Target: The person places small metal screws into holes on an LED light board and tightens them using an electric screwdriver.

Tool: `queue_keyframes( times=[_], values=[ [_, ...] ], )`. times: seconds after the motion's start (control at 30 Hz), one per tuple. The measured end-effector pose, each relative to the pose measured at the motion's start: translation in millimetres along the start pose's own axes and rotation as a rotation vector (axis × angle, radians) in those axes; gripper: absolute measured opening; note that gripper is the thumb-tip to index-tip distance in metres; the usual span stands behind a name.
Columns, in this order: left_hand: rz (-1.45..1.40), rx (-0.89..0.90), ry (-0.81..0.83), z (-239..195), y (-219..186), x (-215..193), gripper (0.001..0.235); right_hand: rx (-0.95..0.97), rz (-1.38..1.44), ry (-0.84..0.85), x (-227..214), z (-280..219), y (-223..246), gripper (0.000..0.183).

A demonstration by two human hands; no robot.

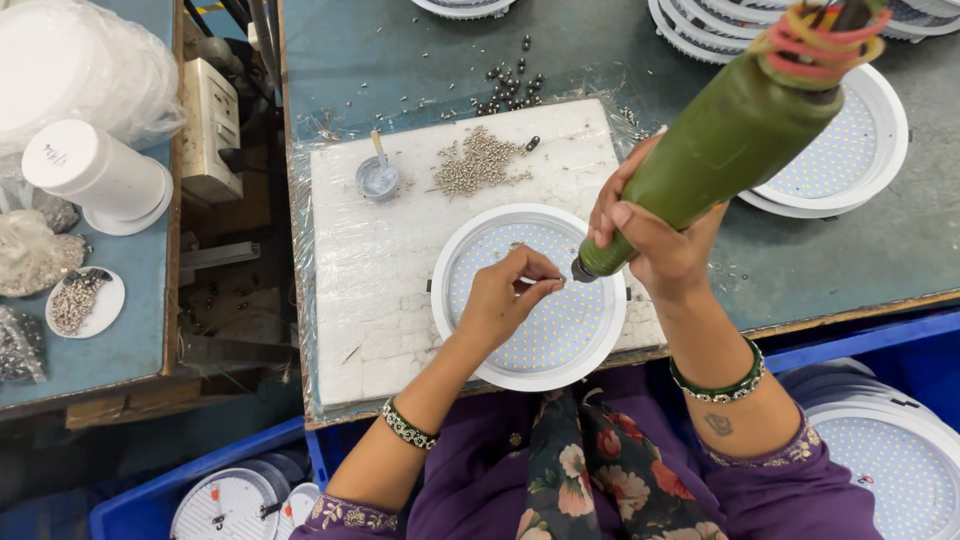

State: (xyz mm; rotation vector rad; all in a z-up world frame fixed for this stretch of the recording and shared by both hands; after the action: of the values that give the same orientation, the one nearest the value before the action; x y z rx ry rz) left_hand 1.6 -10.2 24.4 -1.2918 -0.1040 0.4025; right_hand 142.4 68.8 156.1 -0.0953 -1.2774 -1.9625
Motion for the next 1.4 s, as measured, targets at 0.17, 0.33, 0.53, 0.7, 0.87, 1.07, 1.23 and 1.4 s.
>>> queue_keyframes(
  times=[0.17, 0.33, 0.53, 0.7, 0.87, 1.07, 1.23, 1.4],
  values=[
    [-0.114, -0.168, 0.009, -2.1, 10.3, 0.3, 0.031, -0.024, -0.011, 0.02, 8.3, 1.6, -3.2, 0.024],
    [-0.176, -0.189, 0.014, -1.8, 12.8, 0.0, 0.031, -0.024, 0.002, 0.008, 7.1, -1.1, -6.6, 0.026],
    [-0.236, -0.222, 0.043, -1.3, 23.0, 4.7, 0.035, -0.031, -0.004, 0.01, 6.5, -0.4, -7.9, 0.027],
    [-0.277, -0.204, 0.044, 0.0, 29.8, 5.4, 0.034, -0.049, 0.006, 0.005, 6.4, 0.0, -8.6, 0.027],
    [-0.33, -0.224, 0.055, 1.2, 34.0, 6.3, 0.036, -0.057, 0.012, 0.02, 5.8, -0.9, -8.8, 0.029],
    [-0.295, -0.22, 0.082, 0.0, 33.3, 5.3, 0.035, -0.071, 0.031, 0.023, 6.5, -3.5, -11.0, 0.028],
    [-0.301, -0.199, 0.104, 1.5, 31.7, 7.6, 0.034, -0.08, 0.017, 0.024, 5.6, -4.2, -10.5, 0.029],
    [-0.305, -0.209, 0.101, 0.8, 33.1, 6.9, 0.034, -0.065, 0.032, 0.023, 6.1, -5.3, -11.4, 0.029]
  ],
)
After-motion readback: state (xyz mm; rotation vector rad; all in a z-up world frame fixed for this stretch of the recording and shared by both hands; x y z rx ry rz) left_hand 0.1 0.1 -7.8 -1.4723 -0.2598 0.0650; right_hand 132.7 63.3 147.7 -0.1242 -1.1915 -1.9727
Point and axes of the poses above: each hand's wrist, its own z-axis towards the middle knuckle, its own x-axis out of the palm, y = z × x, the point moved 7 cm from there along z, towards the middle knuckle, and after that the axes turned 10 degrees about -y, right-handed, at the moved point
